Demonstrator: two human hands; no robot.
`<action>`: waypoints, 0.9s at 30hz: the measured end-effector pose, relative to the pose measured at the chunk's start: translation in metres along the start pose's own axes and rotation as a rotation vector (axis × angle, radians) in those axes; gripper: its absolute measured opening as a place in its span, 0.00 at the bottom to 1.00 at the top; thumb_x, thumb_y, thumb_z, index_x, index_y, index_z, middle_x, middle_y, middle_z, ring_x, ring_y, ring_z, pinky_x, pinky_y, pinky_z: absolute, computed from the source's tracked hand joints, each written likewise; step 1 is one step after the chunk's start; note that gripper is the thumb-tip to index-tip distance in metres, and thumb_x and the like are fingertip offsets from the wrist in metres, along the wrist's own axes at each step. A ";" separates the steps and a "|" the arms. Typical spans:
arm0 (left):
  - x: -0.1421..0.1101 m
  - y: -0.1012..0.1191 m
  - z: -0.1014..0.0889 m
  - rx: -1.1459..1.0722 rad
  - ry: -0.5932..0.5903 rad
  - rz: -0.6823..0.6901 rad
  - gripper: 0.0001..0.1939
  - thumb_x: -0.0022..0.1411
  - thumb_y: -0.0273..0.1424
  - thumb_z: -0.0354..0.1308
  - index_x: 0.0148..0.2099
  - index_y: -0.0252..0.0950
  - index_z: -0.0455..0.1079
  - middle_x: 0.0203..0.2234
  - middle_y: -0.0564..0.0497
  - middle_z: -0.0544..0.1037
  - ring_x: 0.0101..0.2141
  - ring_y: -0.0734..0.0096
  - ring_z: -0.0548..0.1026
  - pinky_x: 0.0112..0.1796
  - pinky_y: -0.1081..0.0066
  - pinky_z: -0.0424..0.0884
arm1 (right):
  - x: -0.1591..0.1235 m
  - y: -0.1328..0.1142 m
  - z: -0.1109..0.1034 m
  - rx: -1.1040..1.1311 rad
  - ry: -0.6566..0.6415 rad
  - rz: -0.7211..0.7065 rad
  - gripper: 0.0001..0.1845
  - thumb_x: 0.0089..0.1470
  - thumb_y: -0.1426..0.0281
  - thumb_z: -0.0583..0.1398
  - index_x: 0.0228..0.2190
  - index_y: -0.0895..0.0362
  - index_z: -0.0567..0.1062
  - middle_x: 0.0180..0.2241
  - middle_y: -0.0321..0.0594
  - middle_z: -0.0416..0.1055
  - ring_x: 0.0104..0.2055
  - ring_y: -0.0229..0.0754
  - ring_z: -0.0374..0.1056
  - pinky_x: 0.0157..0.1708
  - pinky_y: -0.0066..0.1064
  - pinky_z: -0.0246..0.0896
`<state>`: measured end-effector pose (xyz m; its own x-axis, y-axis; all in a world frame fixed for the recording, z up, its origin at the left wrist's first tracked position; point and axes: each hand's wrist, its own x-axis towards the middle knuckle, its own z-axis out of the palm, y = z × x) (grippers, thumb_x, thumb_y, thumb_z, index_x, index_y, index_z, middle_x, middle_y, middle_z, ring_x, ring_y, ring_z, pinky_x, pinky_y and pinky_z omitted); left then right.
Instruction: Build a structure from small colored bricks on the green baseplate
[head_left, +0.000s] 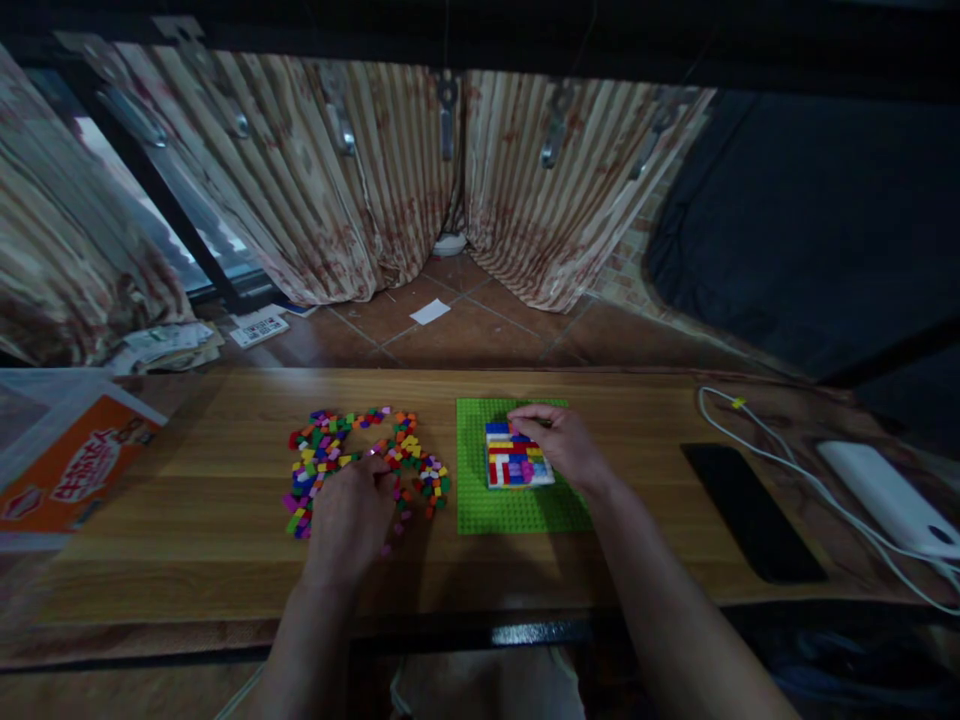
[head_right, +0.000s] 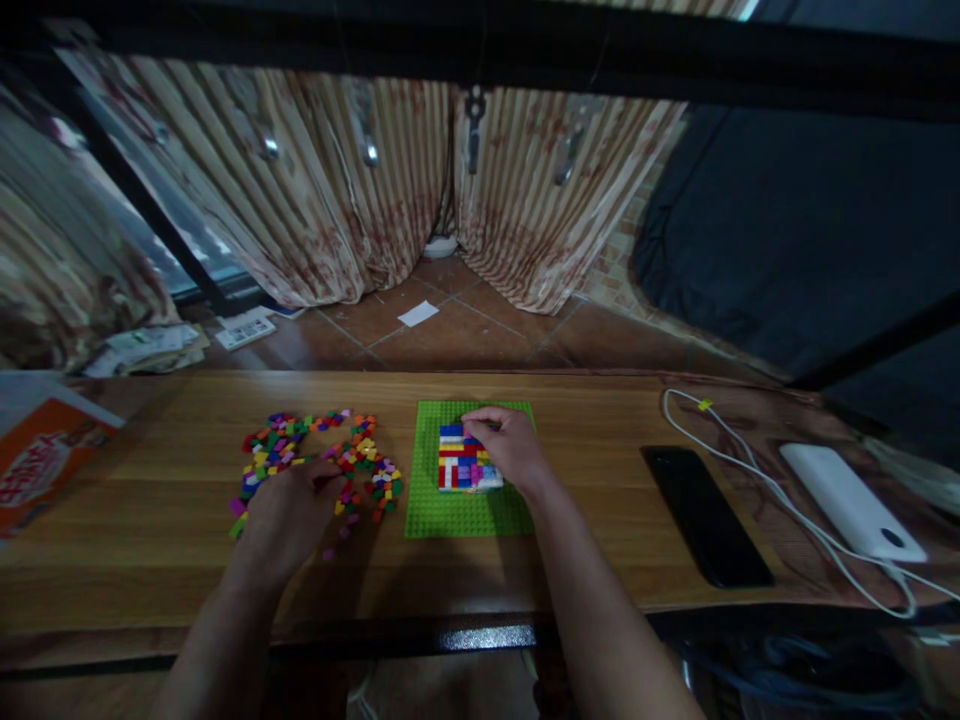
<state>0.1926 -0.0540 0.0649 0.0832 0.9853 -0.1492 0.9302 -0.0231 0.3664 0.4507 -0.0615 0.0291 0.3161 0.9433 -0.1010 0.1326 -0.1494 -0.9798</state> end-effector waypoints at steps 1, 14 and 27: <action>0.000 0.000 0.000 0.010 -0.001 0.003 0.15 0.60 0.33 0.47 0.36 0.39 0.76 0.27 0.48 0.80 0.30 0.63 0.77 0.32 0.71 0.66 | 0.000 0.000 0.000 0.017 0.005 0.018 0.12 0.40 0.62 0.66 0.28 0.55 0.81 0.27 0.37 0.78 0.29 0.39 0.70 0.34 0.33 0.63; 0.001 0.000 -0.002 0.082 -0.029 0.007 0.17 0.62 0.33 0.44 0.37 0.39 0.75 0.30 0.47 0.80 0.34 0.62 0.77 0.32 0.71 0.65 | 0.001 0.002 -0.002 -0.022 0.000 0.015 0.16 0.42 0.56 0.65 0.28 0.56 0.81 0.26 0.37 0.77 0.29 0.40 0.70 0.32 0.32 0.63; 0.002 -0.003 0.002 0.116 0.009 0.006 0.17 0.63 0.35 0.44 0.37 0.39 0.75 0.31 0.47 0.81 0.35 0.61 0.78 0.32 0.70 0.65 | -0.005 -0.004 -0.012 -0.345 0.160 -0.201 0.16 0.52 0.57 0.59 0.29 0.56 0.80 0.29 0.39 0.79 0.32 0.43 0.72 0.34 0.32 0.63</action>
<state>0.1903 -0.0526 0.0620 0.0864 0.9865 -0.1388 0.9649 -0.0482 0.2581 0.4597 -0.0690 0.0352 0.3904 0.9098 0.1411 0.5044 -0.0831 -0.8595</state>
